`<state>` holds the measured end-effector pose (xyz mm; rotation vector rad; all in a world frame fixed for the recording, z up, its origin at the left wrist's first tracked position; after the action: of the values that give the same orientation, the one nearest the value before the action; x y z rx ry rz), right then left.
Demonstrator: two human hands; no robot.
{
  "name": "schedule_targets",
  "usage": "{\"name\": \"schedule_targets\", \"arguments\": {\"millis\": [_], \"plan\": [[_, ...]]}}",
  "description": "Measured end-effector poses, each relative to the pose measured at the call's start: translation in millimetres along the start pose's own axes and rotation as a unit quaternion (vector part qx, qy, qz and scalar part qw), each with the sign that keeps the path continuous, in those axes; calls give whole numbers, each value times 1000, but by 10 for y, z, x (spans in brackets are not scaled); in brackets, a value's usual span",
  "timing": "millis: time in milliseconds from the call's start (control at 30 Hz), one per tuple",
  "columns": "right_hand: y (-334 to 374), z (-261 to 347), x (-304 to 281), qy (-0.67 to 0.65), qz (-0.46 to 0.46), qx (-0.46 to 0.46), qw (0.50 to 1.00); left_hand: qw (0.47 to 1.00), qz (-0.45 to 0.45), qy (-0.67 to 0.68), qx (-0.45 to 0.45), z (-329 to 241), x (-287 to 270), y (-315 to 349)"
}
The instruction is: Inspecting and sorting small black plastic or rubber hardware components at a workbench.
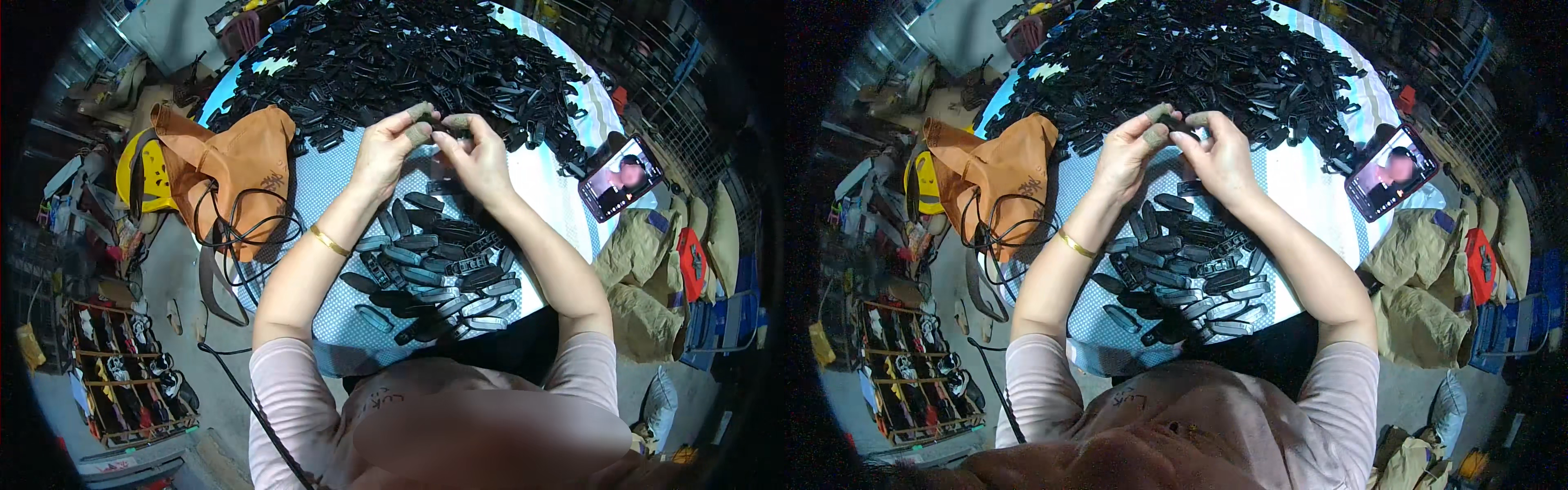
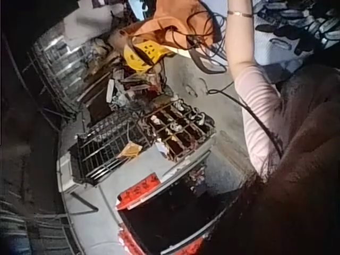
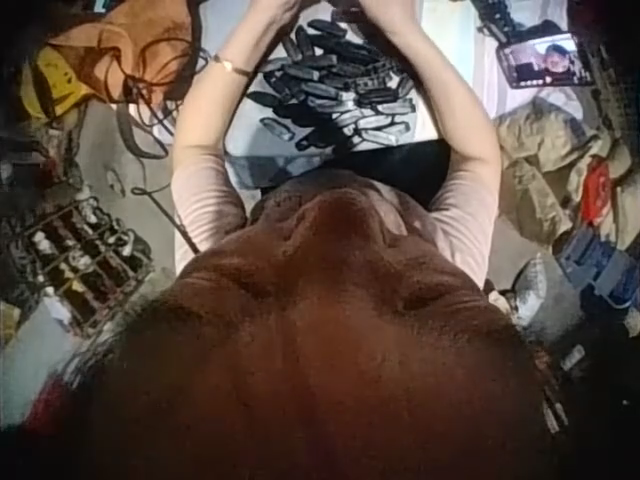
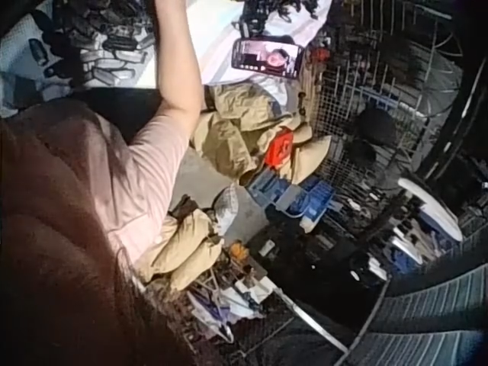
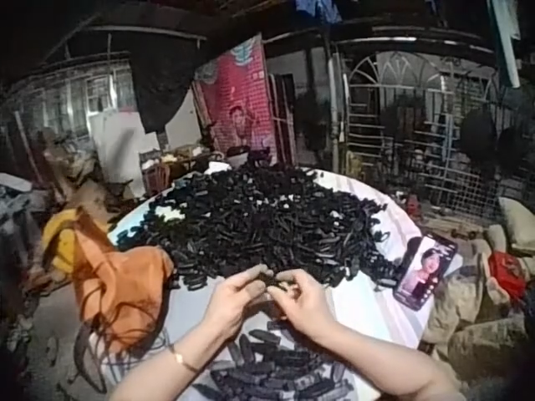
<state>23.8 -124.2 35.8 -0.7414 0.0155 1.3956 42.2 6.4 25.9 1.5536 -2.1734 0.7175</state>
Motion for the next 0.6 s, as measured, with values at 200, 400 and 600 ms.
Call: {"name": "schedule_targets", "arguments": {"millis": [200,400,600], "plan": [[26,-6,154,-38,178,-11,983,995,53,-88,-5,-176,82,15],[84,141,69,70,59,-103,990,990,82,-111,6,-230,126,65],[-98,138,212,235,168,-162,944,936,133,-325,-38,-362,231,58]]}}
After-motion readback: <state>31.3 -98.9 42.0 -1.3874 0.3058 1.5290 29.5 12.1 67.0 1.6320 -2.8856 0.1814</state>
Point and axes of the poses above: each hand's wrist, its own y-axis away from the middle knuckle, its own x-axis out of the palm, z = x × y, the point moved 7 cm from there along -y, towards the middle knuckle, and after that the axes turned 14 degrees about y, right-handed, at the moved point
